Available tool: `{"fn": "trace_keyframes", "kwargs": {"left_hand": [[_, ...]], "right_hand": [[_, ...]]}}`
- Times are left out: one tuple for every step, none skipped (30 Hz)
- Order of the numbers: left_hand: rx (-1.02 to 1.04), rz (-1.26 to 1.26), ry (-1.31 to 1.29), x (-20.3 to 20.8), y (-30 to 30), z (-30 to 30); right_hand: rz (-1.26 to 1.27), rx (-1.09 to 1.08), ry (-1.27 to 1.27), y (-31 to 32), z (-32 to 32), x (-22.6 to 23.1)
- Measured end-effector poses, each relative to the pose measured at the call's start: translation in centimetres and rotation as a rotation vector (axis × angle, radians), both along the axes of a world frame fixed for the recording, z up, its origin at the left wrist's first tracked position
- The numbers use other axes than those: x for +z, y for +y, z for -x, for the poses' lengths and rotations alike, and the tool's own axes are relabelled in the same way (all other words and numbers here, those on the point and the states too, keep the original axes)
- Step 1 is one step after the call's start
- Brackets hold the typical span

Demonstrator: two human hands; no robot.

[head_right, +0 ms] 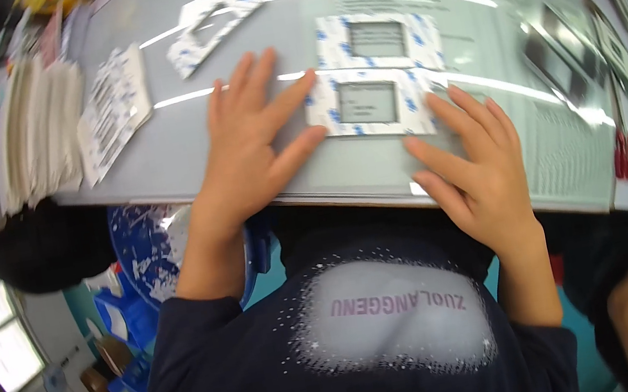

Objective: Assembling small electronic components by peeling and sticking adhesive frames onto them at a factory workstation.

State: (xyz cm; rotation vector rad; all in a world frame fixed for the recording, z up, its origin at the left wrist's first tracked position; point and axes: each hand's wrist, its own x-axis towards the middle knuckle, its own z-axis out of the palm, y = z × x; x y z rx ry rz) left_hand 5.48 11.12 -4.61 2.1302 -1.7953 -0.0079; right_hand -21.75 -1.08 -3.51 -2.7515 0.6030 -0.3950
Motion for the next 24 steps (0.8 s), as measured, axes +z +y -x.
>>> {"fn": "trace_keyframes", "kwargs": {"left_hand": [[-0.041,0.026,0.113,0.2,0.1,-0.2],[-0.090,0.052,0.229,0.2,0.3,-0.7],[-0.051,0.113,0.172,0.6,0.7,-1.4],[-0.028,0.123,0.156,0.9,1.0,-2.8],[0.032,0.206,0.086,0.5,1.1,-4.7],[0.105,0.282,0.001,1.1,1.8,-6.6],[0.153,0.319,-0.013,1.3,2.4,-8.9],[0.204,0.348,-0.034,1.7,3.1,-11.2],[0.285,0.350,-0.049,1.6,4.0,-13.3],[0.352,0.350,-0.057,1.6,4.4,-14.8],[0.326,0.355,-0.050,2.1,4.2,-14.9],[0.322,0.329,0.031,2.4,3.9,-14.4],[0.312,0.299,0.114,2.7,3.3,-13.7],[0.260,0.304,0.142,2.8,2.5,-12.9],[0.210,0.272,0.181,2.9,2.0,-11.7],[0.157,0.240,0.223,3.0,1.2,-10.5],[0.097,0.245,0.249,3.0,0.0,-9.2],[0.035,0.209,0.276,3.1,-0.8,-8.1],[-0.024,0.174,0.301,3.2,-1.8,-7.1],[-0.060,0.175,0.308,3.7,-2.8,-6.0],[-0.132,0.137,0.324,4.0,-4.0,-4.8],[-0.201,0.100,0.335,4.7,-5.2,-3.5],[-0.256,0.087,0.382,5.2,-6.5,-2.4],[-0.285,0.093,0.384,5.6,-7.8,-1.4]], "right_hand": [[0.010,0.041,-0.025,0.2,0.2,0.1],[0.015,0.005,-0.061,0.4,0.4,-0.2],[0.019,-0.038,-0.092,0.5,0.6,-0.3],[0.026,-0.013,-0.107,0.5,0.3,-0.5],[0.035,-0.054,-0.161,0.5,0.3,-1.0],[0.034,-0.080,-0.227,0.6,0.2,-1.0],[0.049,-0.089,-0.221,0.7,0.3,-0.6],[0.054,-0.079,-0.231,0.6,0.2,-0.6],[0.062,-0.081,-0.228,0.5,0.2,-0.5],[0.071,-0.099,-0.220,0.6,0.5,-0.6],[0.052,-0.112,-0.208,0.4,0.8,-0.7],[0.061,-0.149,-0.201,0.2,1.0,-0.9],[0.039,-0.138,-0.188,0.0,0.9,-0.9],[0.023,-0.138,-0.164,-0.1,1.0,-0.6],[-0.006,-0.133,-0.197,-0.3,0.9,-0.7],[0.008,-0.185,-0.183,-0.6,0.9,-0.3],[-0.016,-0.201,-0.228,-1.1,1.1,0.2],[-0.045,-0.200,-0.287,-1.9,1.3,0.3],[-0.031,-0.242,-0.284,-3.4,2.0,0.2],[0.038,-0.311,-0.339,-5.3,2.7,0.0],[0.112,-0.379,-0.389,-7.2,3.7,-0.2],[0.128,-0.411,-0.386,-9.0,4.9,0.0],[0.176,-0.515,-0.341,-10.8,6.4,0.6],[0.221,-0.614,-0.300,-12.5,7.3,1.3]]}}
